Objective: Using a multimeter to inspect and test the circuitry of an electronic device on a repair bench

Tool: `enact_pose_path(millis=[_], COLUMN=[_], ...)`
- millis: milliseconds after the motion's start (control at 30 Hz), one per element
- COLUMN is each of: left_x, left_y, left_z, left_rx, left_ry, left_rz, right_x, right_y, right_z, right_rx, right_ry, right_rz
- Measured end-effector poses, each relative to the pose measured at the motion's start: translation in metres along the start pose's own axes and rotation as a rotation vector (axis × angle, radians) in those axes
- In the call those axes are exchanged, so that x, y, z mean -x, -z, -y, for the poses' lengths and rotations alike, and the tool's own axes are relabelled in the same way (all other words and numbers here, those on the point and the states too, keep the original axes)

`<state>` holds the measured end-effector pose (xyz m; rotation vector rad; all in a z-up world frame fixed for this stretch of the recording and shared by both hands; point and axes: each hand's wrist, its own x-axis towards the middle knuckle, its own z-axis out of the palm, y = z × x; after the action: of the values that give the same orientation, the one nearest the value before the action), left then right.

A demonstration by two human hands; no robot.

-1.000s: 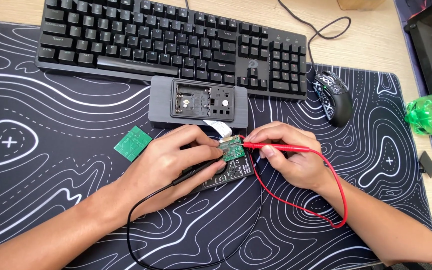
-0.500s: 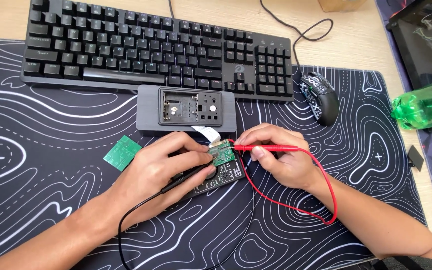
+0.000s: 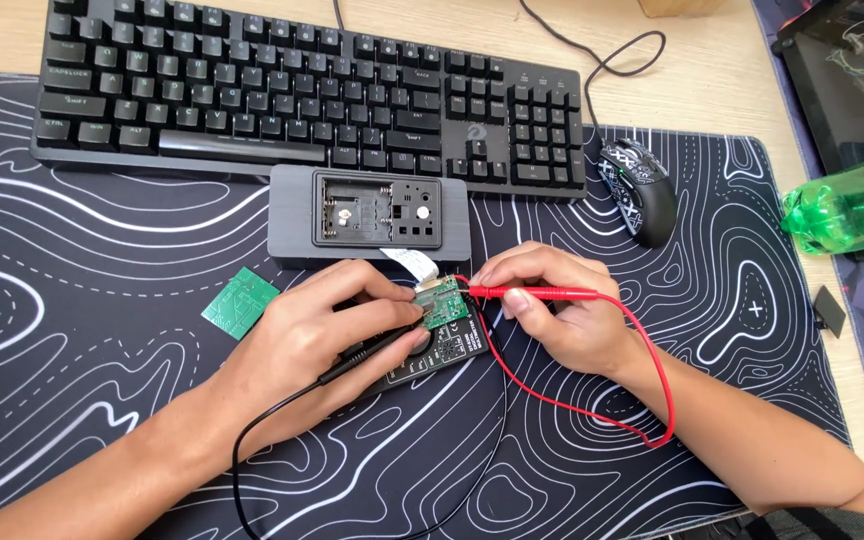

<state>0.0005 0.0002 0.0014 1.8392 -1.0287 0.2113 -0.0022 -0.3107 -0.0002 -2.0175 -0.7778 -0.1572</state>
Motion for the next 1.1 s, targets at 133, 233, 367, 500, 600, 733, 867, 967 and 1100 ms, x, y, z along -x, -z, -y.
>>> enact_pose_path(millis=[133,233,367,500,600,733,867,967,1100], left_x=[-0.0012,-0.0014,-0.0014,-0.0024,-0.0016,-0.0025,-0.0028,-0.0025,-0.0029], left_y=[0.0015,0.0018,0.0014,0.0023,0.0021,0.0028,0.0031,0.0025,0.0029], left_z=[-0.0020,-0.0012,-0.0007,-0.0011,-0.0012,-0.0018,-0.0017,-0.0011,-0.0019], left_rx=[0.012,0.006,0.004,0.005,-0.007,-0.004,-0.002,-0.003,-0.012], left_ry=[-0.012,-0.018,-0.022,-0.031,-0.019,-0.028,-0.032,-0.035,-0.033], left_rz=[-0.003,-0.009,-0.007,-0.004,0.007,0.008,0.010,0.007,0.008], right_x=[-0.0010,-0.0003,0.0021,-0.0013,-0.0004,0.0002,0.0010,-0.0002,-0.0002], right_y=[-0.0008,-0.0021,-0.0037,-0.0030,-0.0028,-0.0013,-0.0010,-0.0004,-0.0019], right_z=[0.0057,0.0049,0.0051,0.0073,0.0082,0.0066,0.0064,0.0067,0.0068], right_rx=[0.031,0.038,0.038,0.036,0.036,0.019,0.038,0.030,0.018], right_ry=[0.026,0.087,0.129,0.177,0.200,0.218,0.216,0.210,0.185], right_rz=[-0.006,0.016,0.031,0.048,0.068,0.102,0.100,0.110,0.099])
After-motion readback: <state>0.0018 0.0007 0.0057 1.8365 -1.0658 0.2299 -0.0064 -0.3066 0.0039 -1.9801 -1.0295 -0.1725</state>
